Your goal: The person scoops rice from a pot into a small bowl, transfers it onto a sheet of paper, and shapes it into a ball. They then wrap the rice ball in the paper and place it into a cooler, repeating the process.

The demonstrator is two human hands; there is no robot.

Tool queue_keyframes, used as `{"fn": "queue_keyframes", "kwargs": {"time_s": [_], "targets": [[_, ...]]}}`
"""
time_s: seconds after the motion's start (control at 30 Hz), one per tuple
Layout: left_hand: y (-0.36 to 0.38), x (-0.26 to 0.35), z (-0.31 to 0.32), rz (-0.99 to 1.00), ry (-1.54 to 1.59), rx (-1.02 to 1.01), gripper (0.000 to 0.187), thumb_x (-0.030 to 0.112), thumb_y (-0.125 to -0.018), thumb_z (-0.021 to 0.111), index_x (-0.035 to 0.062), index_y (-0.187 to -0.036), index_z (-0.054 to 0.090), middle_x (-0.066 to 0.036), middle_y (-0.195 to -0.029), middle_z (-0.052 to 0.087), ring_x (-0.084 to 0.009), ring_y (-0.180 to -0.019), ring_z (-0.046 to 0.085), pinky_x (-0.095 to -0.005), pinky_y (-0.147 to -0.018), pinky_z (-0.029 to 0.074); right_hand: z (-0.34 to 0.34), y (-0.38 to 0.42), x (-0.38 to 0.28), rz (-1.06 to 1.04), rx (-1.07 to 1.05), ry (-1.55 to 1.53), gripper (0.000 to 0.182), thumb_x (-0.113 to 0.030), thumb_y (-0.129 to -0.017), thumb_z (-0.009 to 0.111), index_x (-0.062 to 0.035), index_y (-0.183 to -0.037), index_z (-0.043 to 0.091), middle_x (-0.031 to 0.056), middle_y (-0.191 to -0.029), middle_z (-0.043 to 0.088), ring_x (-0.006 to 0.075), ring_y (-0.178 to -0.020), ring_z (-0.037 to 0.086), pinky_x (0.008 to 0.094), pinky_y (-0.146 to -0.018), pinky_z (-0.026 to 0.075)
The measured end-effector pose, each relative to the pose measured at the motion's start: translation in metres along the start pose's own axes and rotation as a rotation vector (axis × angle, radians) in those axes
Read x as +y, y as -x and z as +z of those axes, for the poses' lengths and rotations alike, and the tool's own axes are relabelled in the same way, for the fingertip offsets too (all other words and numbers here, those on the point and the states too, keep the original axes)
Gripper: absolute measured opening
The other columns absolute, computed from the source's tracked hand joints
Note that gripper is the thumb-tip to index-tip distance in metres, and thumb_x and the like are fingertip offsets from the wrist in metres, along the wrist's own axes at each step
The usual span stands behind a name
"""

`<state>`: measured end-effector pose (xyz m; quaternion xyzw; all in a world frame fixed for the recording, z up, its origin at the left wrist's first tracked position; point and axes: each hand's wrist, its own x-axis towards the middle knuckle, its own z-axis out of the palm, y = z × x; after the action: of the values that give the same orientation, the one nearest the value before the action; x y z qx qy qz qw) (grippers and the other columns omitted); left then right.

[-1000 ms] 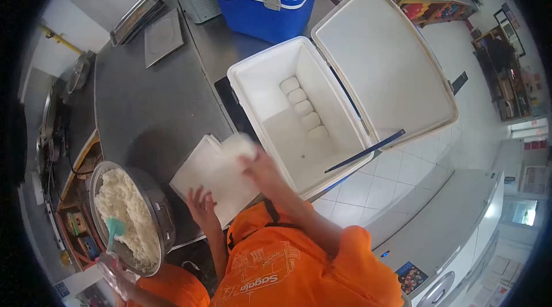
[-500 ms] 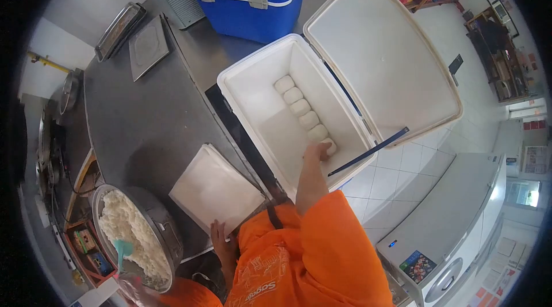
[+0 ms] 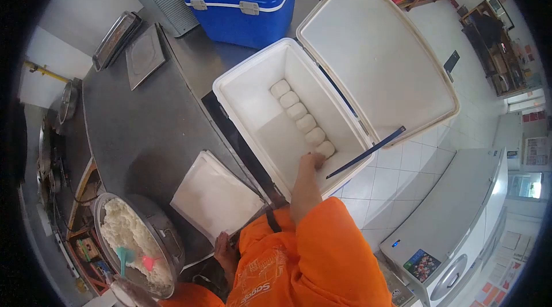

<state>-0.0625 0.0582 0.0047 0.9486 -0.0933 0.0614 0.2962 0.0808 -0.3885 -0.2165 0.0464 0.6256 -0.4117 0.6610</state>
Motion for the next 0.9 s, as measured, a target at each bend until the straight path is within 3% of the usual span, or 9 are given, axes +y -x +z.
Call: {"fn": "queue_keyframes", "kwargs": {"time_s": [0.3, 0.37, 0.47, 0.53, 0.6, 0.67, 0.73, 0.8, 0.9], "targets": [[-0.003, -0.009, -0.004, -0.032, -0.034, 0.009, 0.015, 0.007, -0.09, 0.07, 0.0007, -0.103, 0.072, -0.02, -0.099, 0.073, -0.0343, -0.088, 0.073, -0.04, -0.08, 0.058, 0.035, -0.031, 0.021, 0.275, -0.114, -0.002, 0.054, -0.047, -0.096, 0.049, -0.0159, -0.14, 0.049, 0.0059, -0.138, 0.055, 0.0311, -0.12, 0.055, 0.0528, -0.094, 0.047], [-0.072, 0.044, -0.06, 0.271, -0.46, -0.167, 0.018, 0.011, -0.09, 0.066, 0.0052, -0.107, 0.07, -0.014, -0.113, 0.067, -0.0338, -0.105, 0.064, -0.0434, -0.084, 0.056, 0.038, -0.012, 0.021, 0.366, -0.036, -0.017, 0.055, -0.04, -0.096, 0.052, -0.0185, -0.146, 0.04, 0.0054, -0.151, 0.042, 0.0277, -0.132, 0.044, 0.0497, -0.111, 0.033], [-0.157, 0.103, -0.068, 0.684, -1.023, -0.488, 0.023, 0.017, -0.091, 0.062, 0.0119, -0.113, 0.067, -0.005, -0.133, 0.057, -0.0331, -0.131, 0.049, -0.0487, -0.089, 0.052, 0.054, 0.017, 0.017, 0.489, -0.081, 0.16, 0.053, -0.042, -0.095, 0.054, -0.0172, -0.14, 0.043, 0.0083, -0.141, 0.046, 0.029, -0.124, 0.046, 0.0502, -0.105, 0.04], [-0.15, 0.064, -0.042, 0.597, -0.834, -0.526, 0.022, 0.018, -0.09, 0.06, 0.0131, -0.111, 0.066, -0.003, -0.132, 0.057, -0.0304, -0.132, 0.048, -0.0476, -0.088, 0.052, 0.074, 0.062, 0.01, 0.435, -0.335, 0.257, 0.051, -0.04, -0.094, 0.06, -0.0155, -0.137, 0.047, 0.0107, -0.133, 0.052, 0.0258, -0.118, 0.051, 0.0455, -0.095, 0.048], [-0.163, 0.075, -0.037, 0.496, -0.759, -0.612, 0.026, 0.021, -0.09, 0.057, 0.0162, -0.115, 0.064, 0.001, -0.131, 0.056, -0.0246, -0.134, 0.045, -0.0464, -0.09, 0.05, 0.09, 0.154, -0.012, 0.02, -0.613, 0.53, 0.025, -0.023, -0.096, 0.059, -0.0096, -0.118, 0.059, 0.0089, -0.104, 0.066, 0.0183, -0.085, 0.061, 0.0314, -0.071, 0.052], [-0.173, 0.117, -0.083, 0.714, -0.94, -0.458, 0.034, 0.019, -0.091, 0.058, 0.0154, -0.124, 0.062, -0.005, -0.133, 0.056, -0.0223, -0.136, 0.044, -0.0464, -0.092, 0.051, 0.094, 0.204, -0.006, -0.586, -0.796, 0.66, 0.013, -0.016, -0.098, 0.058, -0.0075, -0.104, 0.064, 0.0028, -0.084, 0.067, 0.012, -0.072, 0.059, 0.0271, -0.063, 0.048], [-0.137, 0.089, -0.088, 0.615, -0.769, -0.332, 0.027, 0.013, -0.091, 0.061, 0.0104, -0.117, 0.066, -0.011, -0.124, 0.059, -0.0267, -0.123, 0.053, -0.0423, -0.092, 0.051, 0.071, 0.296, -0.03, -0.854, -1.123, 0.731, 0.015, -0.007, -0.098, 0.054, -0.0051, -0.106, 0.067, 0.0032, -0.083, 0.067, 0.0113, -0.079, 0.062, 0.0285, -0.068, 0.049], [-0.034, 0.003, -0.021, 0.052, 0.022, -0.022, 0.02, 0.007, -0.09, 0.063, 0.0053, -0.109, 0.07, -0.017, -0.114, 0.063, -0.031, -0.11, 0.061, -0.0382, -0.093, 0.052, 0.028, 0.334, -0.04, -0.866, -1.59, 0.935, 0.012, -0.013, -0.093, 0.065, -0.0045, -0.101, 0.067, 0.0058, -0.084, 0.068, 0.0152, -0.076, 0.063, 0.0292, -0.065, 0.049], [-0.026, 0.035, -0.016, -0.265, 0.077, 0.059, 0.012, 0.005, -0.088, 0.066, 0.0007, -0.098, 0.072, -0.021, -0.11, 0.066, -0.0345, -0.104, 0.065, -0.0371, -0.092, 0.052, -0.025, 0.364, -0.046, -0.705, -2.269, 1.393, 0.019, -0.022, -0.086, 0.069, -0.0061, -0.097, 0.07, 0.0094, -0.095, 0.068, 0.0232, -0.09, 0.064, 0.0358, -0.08, 0.05]]}}
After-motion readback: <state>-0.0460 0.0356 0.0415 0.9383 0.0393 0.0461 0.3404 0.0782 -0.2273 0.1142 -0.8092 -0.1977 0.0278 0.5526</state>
